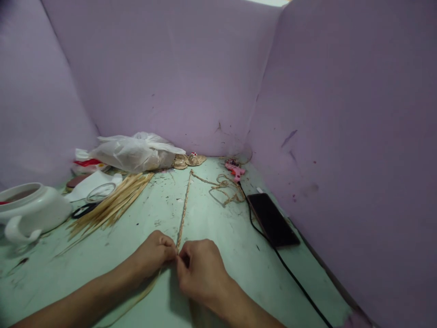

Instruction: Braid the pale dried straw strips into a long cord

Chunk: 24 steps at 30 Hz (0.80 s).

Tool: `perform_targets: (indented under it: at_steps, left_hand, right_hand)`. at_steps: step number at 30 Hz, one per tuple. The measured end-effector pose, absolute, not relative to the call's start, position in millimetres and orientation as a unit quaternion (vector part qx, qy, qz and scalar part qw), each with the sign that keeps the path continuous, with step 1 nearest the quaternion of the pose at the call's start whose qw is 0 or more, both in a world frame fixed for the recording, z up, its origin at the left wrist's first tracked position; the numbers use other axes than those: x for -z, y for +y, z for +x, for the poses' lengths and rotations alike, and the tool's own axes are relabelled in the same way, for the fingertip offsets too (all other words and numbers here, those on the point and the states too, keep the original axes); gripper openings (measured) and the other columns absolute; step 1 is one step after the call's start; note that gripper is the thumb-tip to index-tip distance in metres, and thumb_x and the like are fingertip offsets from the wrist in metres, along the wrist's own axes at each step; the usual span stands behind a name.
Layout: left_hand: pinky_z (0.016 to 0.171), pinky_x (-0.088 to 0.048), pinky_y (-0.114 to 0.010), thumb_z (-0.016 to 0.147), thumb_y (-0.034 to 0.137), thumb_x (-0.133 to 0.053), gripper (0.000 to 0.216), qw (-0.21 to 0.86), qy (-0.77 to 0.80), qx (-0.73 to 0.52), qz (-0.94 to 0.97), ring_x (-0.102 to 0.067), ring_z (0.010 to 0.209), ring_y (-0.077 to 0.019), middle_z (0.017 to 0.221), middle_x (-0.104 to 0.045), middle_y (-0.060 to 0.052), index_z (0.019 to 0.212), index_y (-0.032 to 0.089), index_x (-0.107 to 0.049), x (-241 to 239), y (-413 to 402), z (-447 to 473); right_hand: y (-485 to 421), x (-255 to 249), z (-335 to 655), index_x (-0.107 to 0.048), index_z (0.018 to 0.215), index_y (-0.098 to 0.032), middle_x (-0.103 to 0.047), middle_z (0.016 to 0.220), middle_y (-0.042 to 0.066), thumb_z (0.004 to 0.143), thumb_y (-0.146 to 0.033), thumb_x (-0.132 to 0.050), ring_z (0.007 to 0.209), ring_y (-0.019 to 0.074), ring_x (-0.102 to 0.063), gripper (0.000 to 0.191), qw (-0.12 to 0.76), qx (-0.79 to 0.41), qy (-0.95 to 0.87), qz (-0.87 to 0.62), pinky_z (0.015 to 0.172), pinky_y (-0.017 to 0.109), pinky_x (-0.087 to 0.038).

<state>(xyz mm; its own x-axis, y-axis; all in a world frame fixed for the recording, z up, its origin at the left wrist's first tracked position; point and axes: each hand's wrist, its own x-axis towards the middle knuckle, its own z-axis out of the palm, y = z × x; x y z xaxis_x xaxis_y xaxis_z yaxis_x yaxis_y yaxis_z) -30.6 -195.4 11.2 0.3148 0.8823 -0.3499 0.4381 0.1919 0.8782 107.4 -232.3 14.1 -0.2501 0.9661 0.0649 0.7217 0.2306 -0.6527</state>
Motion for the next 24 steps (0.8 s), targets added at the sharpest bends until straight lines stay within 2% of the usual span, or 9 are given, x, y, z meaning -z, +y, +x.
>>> perform_targets:
  at_steps: [6, 10, 12, 14, 17, 19, 21, 24]
  left_hand:
    - [0.040, -0.012, -0.020, 0.049, 0.012, -0.039, 0.009, 0.591, 0.549, -0.220, 0.549, -0.019, 0.039, -0.0047, 0.035, -0.025, 0.006, 0.040, 0.015, -0.042, -18, -200, -30]
    - [0.042, -0.018, -0.019, 0.051, 0.016, -0.042, 0.008, 0.585, 0.512, -0.237, 0.582, -0.026, 0.044, -0.0054, 0.040, -0.032, 0.005, 0.043, 0.014, -0.043, -8, -198, -36]
    - [0.043, -0.019, -0.019, 0.051, 0.017, -0.044, 0.008, 0.596, 0.494, -0.236, 0.588, -0.027, 0.044, -0.0052, 0.041, -0.032, 0.005, 0.044, 0.014, -0.041, -7, -197, -37]
    - [0.042, -0.017, -0.019, 0.053, 0.020, -0.046, 0.011, 0.607, 0.487, -0.228, 0.585, -0.024, 0.043, -0.0047, 0.040, -0.031, 0.006, 0.045, 0.015, -0.040, -12, -196, -38]
    - [0.042, -0.017, -0.019, 0.057, 0.024, -0.047, 0.015, 0.606, 0.492, -0.218, 0.586, -0.023, 0.042, -0.0044, 0.041, -0.031, 0.006, 0.048, 0.015, -0.040, -21, -198, -38]
    - [0.043, -0.019, -0.019, 0.059, 0.025, -0.048, 0.017, 0.611, 0.478, -0.212, 0.594, -0.026, 0.042, -0.0047, 0.043, -0.034, 0.006, 0.048, 0.015, -0.040, -24, -199, -38]
    - [0.045, -0.022, -0.020, 0.061, 0.026, -0.046, 0.017, 0.627, 0.450, -0.201, 0.604, -0.031, 0.044, -0.0057, 0.047, -0.041, 0.003, 0.050, 0.014, -0.043, -23, -198, -39]
    - [0.046, -0.024, -0.020, 0.063, 0.025, -0.043, 0.016, 0.611, 0.440, -0.180, 0.633, -0.033, 0.046, -0.0068, 0.048, -0.043, 0.002, 0.053, 0.013, -0.048, -16, -195, -42]
  right_hand:
    - [-237, -10, 103, -0.058, 0.064, -0.015, -0.057, 0.057, 0.003, 0.069, -0.019, -0.044, 0.048, 0.0096, -0.043, 0.015, 0.205, -0.160, -0.857, -0.444, 0.047, 0.022, -0.026]
    - [-235, -9, 104, -0.059, 0.068, -0.015, -0.058, 0.061, 0.003, 0.069, -0.019, -0.046, 0.051, 0.0101, -0.046, 0.014, 0.208, -0.177, -0.872, -0.406, 0.050, 0.022, -0.029]
    - [-232, -12, 107, -0.059, 0.064, -0.016, -0.057, 0.059, 0.002, 0.070, -0.024, -0.049, 0.051, 0.0096, -0.045, 0.015, 0.240, -0.220, -0.848, -0.419, 0.051, 0.021, -0.030]
    - [-227, -14, 110, -0.057, 0.059, -0.016, -0.054, 0.055, 0.001, 0.073, -0.032, -0.049, 0.052, 0.0094, -0.045, 0.023, 0.312, -0.268, -0.770, -0.487, 0.052, 0.022, -0.031]
    - [-216, -18, 113, -0.052, 0.061, -0.014, -0.052, 0.055, 0.001, 0.073, -0.037, -0.049, 0.051, 0.0095, -0.045, 0.026, 0.390, -0.442, -0.582, -0.559, 0.053, 0.023, -0.035]
    - [-211, -20, 112, -0.051, 0.068, -0.014, -0.054, 0.060, 0.002, 0.066, -0.036, -0.056, 0.054, 0.0103, -0.049, 0.023, 0.367, -0.627, -0.463, -0.507, 0.055, 0.025, -0.038]
    - [-210, -20, 109, -0.051, 0.073, -0.014, -0.055, 0.061, 0.002, 0.061, -0.033, -0.060, 0.053, 0.0105, -0.051, 0.025, 0.317, -0.744, -0.391, -0.439, 0.053, 0.025, -0.040]
    - [-210, -17, 104, -0.052, 0.063, -0.013, -0.045, 0.045, -0.004, 0.062, -0.028, -0.057, 0.037, 0.0046, -0.036, 0.016, 0.284, -0.733, -0.419, -0.455, 0.041, 0.019, -0.028]
